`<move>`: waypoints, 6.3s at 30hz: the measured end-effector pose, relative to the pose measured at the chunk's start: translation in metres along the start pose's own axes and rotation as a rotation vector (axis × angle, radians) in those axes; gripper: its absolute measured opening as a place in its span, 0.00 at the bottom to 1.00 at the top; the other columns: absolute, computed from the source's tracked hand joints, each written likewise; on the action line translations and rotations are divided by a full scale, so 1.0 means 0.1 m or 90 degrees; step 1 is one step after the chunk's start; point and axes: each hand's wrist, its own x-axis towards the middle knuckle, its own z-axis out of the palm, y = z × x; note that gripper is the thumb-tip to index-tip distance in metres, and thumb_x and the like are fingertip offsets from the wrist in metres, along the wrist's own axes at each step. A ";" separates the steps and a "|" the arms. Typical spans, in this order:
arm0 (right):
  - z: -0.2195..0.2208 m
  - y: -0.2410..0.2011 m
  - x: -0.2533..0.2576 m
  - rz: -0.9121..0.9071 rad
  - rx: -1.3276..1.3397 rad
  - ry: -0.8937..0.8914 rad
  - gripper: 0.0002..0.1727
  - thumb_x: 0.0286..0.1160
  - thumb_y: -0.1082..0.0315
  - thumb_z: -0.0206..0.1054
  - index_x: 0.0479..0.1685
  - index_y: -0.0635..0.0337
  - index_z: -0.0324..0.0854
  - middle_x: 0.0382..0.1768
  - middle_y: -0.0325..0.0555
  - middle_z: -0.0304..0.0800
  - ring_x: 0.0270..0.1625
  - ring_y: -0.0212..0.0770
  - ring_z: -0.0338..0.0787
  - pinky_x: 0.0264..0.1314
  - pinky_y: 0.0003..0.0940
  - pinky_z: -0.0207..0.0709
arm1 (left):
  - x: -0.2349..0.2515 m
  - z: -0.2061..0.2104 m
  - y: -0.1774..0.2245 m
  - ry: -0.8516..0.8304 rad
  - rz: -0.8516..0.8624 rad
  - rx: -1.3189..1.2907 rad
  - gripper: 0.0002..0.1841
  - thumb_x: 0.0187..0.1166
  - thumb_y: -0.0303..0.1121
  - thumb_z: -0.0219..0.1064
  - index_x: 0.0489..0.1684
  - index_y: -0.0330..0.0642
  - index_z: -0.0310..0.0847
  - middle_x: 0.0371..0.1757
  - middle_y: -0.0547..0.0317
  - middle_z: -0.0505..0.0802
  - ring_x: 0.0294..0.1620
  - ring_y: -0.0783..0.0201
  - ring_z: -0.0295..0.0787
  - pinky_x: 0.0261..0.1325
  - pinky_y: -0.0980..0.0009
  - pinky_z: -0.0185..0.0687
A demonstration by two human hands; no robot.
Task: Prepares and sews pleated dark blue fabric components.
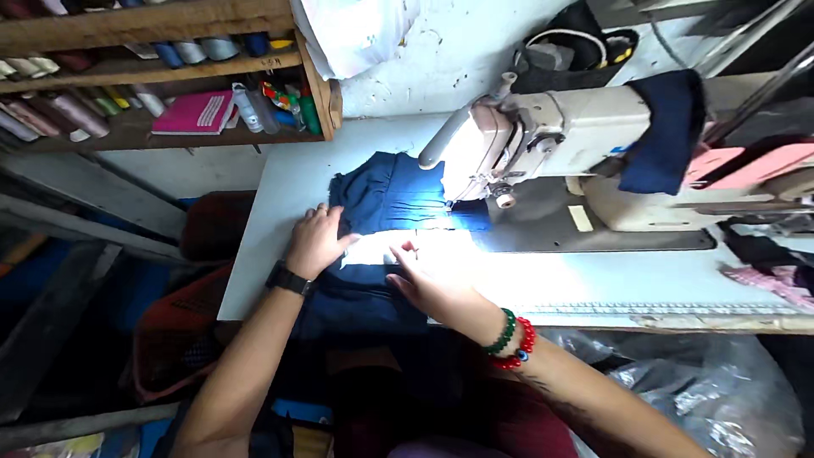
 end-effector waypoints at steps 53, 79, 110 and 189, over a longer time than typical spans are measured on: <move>-0.16 0.49 0.01 0.270 0.111 0.026 0.20 0.88 0.50 0.61 0.38 0.56 0.88 0.27 0.45 0.87 0.33 0.45 0.88 0.38 0.53 0.80 | -0.61 -0.08 -0.69 0.128 -0.126 -0.171 0.14 0.86 0.42 0.65 0.48 0.40 0.89 0.42 0.46 0.92 0.50 0.43 0.88 0.61 0.31 0.67; -0.84 1.03 -1.41 0.324 0.312 0.160 0.14 0.87 0.55 0.61 0.46 0.54 0.87 0.33 0.32 0.88 0.34 0.22 0.83 0.40 0.24 0.79 | -0.25 0.21 0.65 0.017 0.143 -0.234 0.15 0.89 0.42 0.56 0.42 0.45 0.86 0.36 0.58 0.88 0.48 0.57 0.84 0.65 0.41 0.63; -0.67 0.78 -1.00 -0.032 0.030 -0.041 0.17 0.70 0.75 0.63 0.58 0.63 0.83 0.55 0.54 0.84 0.34 0.45 0.89 0.30 0.42 0.85 | -1.08 0.33 -0.21 0.064 0.057 -0.287 0.14 0.72 0.49 0.70 0.43 0.52 0.91 0.57 0.62 0.91 0.78 0.55 0.72 0.79 0.42 0.51; -0.64 0.90 -0.86 0.401 0.161 0.233 0.18 0.92 0.53 0.57 0.44 0.60 0.82 0.26 0.49 0.79 0.26 0.44 0.78 0.28 0.47 0.70 | -0.59 0.32 0.55 0.185 -0.019 -0.688 0.18 0.79 0.26 0.71 0.67 0.40 0.83 0.64 0.59 0.91 0.61 0.67 0.90 0.63 0.67 0.88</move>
